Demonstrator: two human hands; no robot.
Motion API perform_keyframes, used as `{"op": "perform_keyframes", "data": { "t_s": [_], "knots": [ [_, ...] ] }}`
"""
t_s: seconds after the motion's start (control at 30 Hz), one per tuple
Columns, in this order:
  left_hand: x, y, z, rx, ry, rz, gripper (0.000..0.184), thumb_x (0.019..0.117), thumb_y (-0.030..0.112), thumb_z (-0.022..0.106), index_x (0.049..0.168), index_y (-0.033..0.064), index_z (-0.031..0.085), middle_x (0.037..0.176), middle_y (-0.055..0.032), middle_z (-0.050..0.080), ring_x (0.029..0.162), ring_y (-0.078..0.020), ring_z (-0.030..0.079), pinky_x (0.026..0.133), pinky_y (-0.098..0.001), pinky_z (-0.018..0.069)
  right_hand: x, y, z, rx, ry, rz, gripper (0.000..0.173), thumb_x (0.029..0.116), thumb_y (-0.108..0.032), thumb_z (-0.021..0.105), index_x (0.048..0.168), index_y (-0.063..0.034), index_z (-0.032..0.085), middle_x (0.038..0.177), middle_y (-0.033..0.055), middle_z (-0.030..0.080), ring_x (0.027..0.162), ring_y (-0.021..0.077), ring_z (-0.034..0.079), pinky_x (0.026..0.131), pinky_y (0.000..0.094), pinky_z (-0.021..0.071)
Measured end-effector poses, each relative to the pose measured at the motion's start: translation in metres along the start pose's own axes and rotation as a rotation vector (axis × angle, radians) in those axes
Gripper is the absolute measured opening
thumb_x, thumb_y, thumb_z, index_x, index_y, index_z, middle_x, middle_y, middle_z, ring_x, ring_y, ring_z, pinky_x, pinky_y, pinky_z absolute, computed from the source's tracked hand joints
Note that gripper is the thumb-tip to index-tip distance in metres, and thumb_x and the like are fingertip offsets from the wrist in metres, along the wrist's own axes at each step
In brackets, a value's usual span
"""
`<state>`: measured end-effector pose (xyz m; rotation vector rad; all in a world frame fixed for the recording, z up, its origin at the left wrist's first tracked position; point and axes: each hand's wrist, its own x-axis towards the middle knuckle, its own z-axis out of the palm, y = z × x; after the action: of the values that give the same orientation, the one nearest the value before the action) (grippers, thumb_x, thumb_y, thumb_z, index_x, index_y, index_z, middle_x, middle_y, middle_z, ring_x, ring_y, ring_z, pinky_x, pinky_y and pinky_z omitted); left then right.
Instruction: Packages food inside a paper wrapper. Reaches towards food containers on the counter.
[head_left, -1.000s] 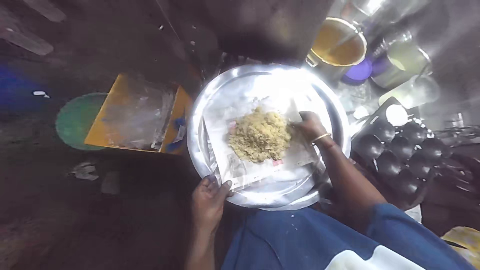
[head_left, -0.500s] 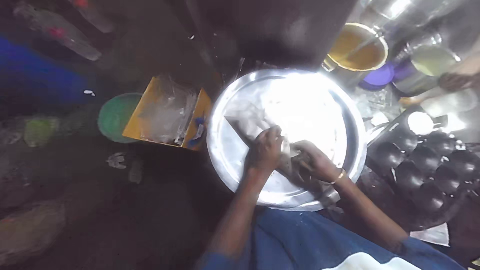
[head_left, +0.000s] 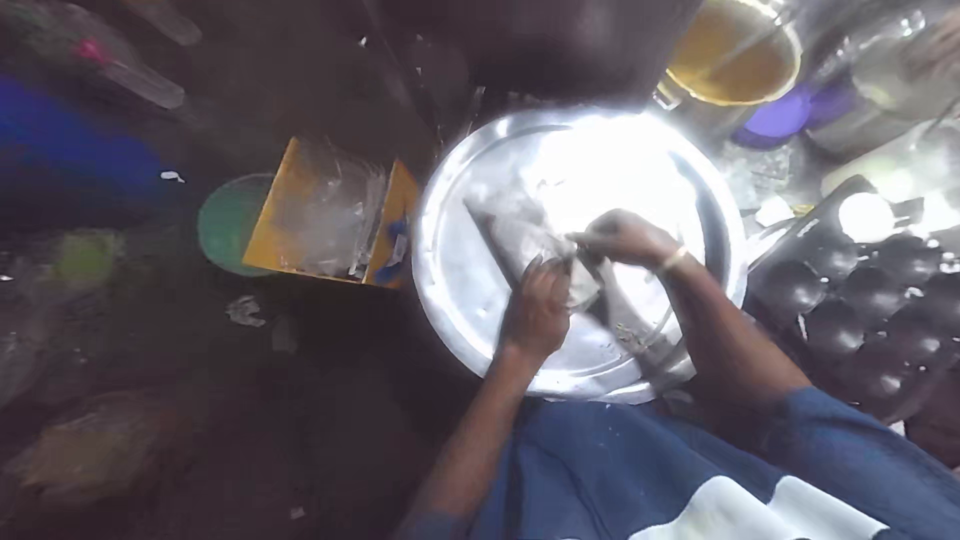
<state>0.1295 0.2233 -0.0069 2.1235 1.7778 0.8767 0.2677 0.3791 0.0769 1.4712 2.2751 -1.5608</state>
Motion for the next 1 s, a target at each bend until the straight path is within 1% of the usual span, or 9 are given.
{"op": "perform_keyframes", "data": {
  "t_s": [0.07, 0.13, 0.27, 0.43, 0.6, 0.7, 0.77, 0.9, 1.0],
  "knots": [
    [-0.001, -0.007, -0.007, -0.095, -0.028, 0.05, 0.025, 0.0915, 0.013, 0.061, 0.109, -0.001, 0.072, 0.119, -0.0132, 0.071, 0.126, -0.0266, 0.061, 0.12, -0.0466, 0.0352, 0.054, -0.002, 0.007, -0.133, 0.076, 0.048, 0.063, 0.0918, -0.062, 0.065, 0.114, -0.0029, 0.069, 0.096, 0.0155, 0.072, 0.087, 0.0295, 0.07, 0.082, 0.0565, 0.0557],
    [0.0, -0.017, -0.017, -0.176, -0.091, 0.109, 0.03, 0.0884, 0.019, 0.07, 0.109, -0.0015, 0.072, 0.118, -0.0148, 0.071, 0.125, -0.029, 0.061, 0.119, -0.0462, 0.0359, 0.096, -0.012, 0.022, -0.224, 0.08, 0.06, 0.071, 0.0816, -0.065, 0.075, 0.107, 0.0008, 0.067, 0.1, 0.0191, 0.069, 0.092, 0.0336, 0.068, 0.081, 0.0582, 0.0543],
    [-0.007, -0.036, -0.031, -0.288, -0.196, 0.2, 0.031, 0.0916, 0.023, 0.068, 0.111, -0.0006, 0.072, 0.119, -0.0127, 0.071, 0.127, -0.0271, 0.06, 0.122, -0.0472, 0.0322, 0.093, -0.048, 0.025, -0.498, -0.118, -0.014, 0.052, 0.0826, -0.052, 0.08, 0.097, -0.0026, 0.071, 0.097, 0.0166, 0.07, 0.093, 0.0337, 0.068, 0.081, 0.0614, 0.0517],
    [-0.01, -0.024, -0.03, -0.266, -0.097, 0.096, 0.021, 0.0876, 0.01, 0.066, 0.105, 0.0011, 0.074, 0.113, -0.0165, 0.07, 0.119, -0.0333, 0.062, 0.112, -0.048, 0.043, 0.059, -0.013, 0.035, -0.002, 0.029, -0.33, 0.023, 0.0887, -0.02, 0.076, 0.108, -0.0076, 0.073, 0.099, 0.0035, 0.073, 0.091, 0.0094, 0.069, 0.087, 0.0337, 0.0574],
    [-0.012, -0.003, -0.016, -0.022, 0.226, -0.359, 0.021, 0.0845, 0.02, 0.072, 0.103, 0.0119, 0.069, 0.122, -0.011, 0.064, 0.12, -0.033, 0.055, 0.095, -0.0508, 0.0469, 0.011, 0.021, 0.066, 0.248, 0.163, -0.69, 0.033, 0.092, 0.003, 0.062, 0.124, 0.0066, 0.063, 0.121, 0.012, 0.073, 0.114, 0.0146, 0.07, 0.103, 0.0331, 0.0555],
    [-0.004, -0.008, -0.022, 0.003, 0.206, -0.461, 0.051, 0.0699, 0.03, 0.077, 0.11, 0.0093, 0.054, 0.121, -0.0165, 0.056, 0.11, -0.0364, 0.055, 0.085, -0.0535, 0.0461, -0.013, 0.028, 0.066, -0.114, 0.046, -0.826, 0.056, 0.0951, -0.018, 0.059, 0.147, 0.0023, 0.05, 0.15, 0.0157, 0.055, 0.146, 0.0295, 0.044, 0.123, 0.0447, 0.0346],
    [0.0, -0.015, -0.023, 0.003, 0.169, -0.446, 0.056, 0.07, 0.033, 0.076, 0.112, 0.0065, 0.052, 0.116, -0.02, 0.055, 0.104, -0.0386, 0.056, 0.08, -0.0542, 0.0458, -0.019, 0.031, 0.075, -0.442, 0.062, -0.824, 0.077, 0.0846, -0.047, 0.054, 0.153, -0.0124, 0.048, 0.162, 0.0188, 0.038, 0.154, 0.0412, 0.023, 0.126, 0.055, 0.0217],
    [0.003, -0.029, -0.033, -0.076, 0.01, -0.383, 0.047, 0.0698, 0.018, 0.083, 0.105, 0.004, 0.055, 0.097, -0.0185, 0.062, 0.085, -0.0357, 0.065, 0.066, -0.0537, 0.0545, -0.015, 0.037, 0.092, -0.647, 0.216, -0.797, 0.07, 0.0936, -0.058, 0.058, 0.153, -0.0214, 0.049, 0.161, 0.0202, 0.039, 0.152, 0.0436, 0.027, 0.124, 0.0553, 0.0253],
    [-0.017, -0.048, -0.05, -0.349, -0.064, -0.365, 0.047, 0.0693, 0.018, 0.085, 0.11, 0.0077, 0.066, 0.106, -0.0087, 0.066, 0.082, -0.0183, 0.065, 0.068, -0.0391, 0.0566, -0.014, 0.038, 0.093, -0.648, 0.214, -0.801, 0.058, 0.0981, -0.049, 0.051, 0.153, -0.0283, 0.049, 0.162, 0.0171, 0.039, 0.153, 0.0413, 0.027, 0.126, 0.0557, 0.0229]
  ]
}}
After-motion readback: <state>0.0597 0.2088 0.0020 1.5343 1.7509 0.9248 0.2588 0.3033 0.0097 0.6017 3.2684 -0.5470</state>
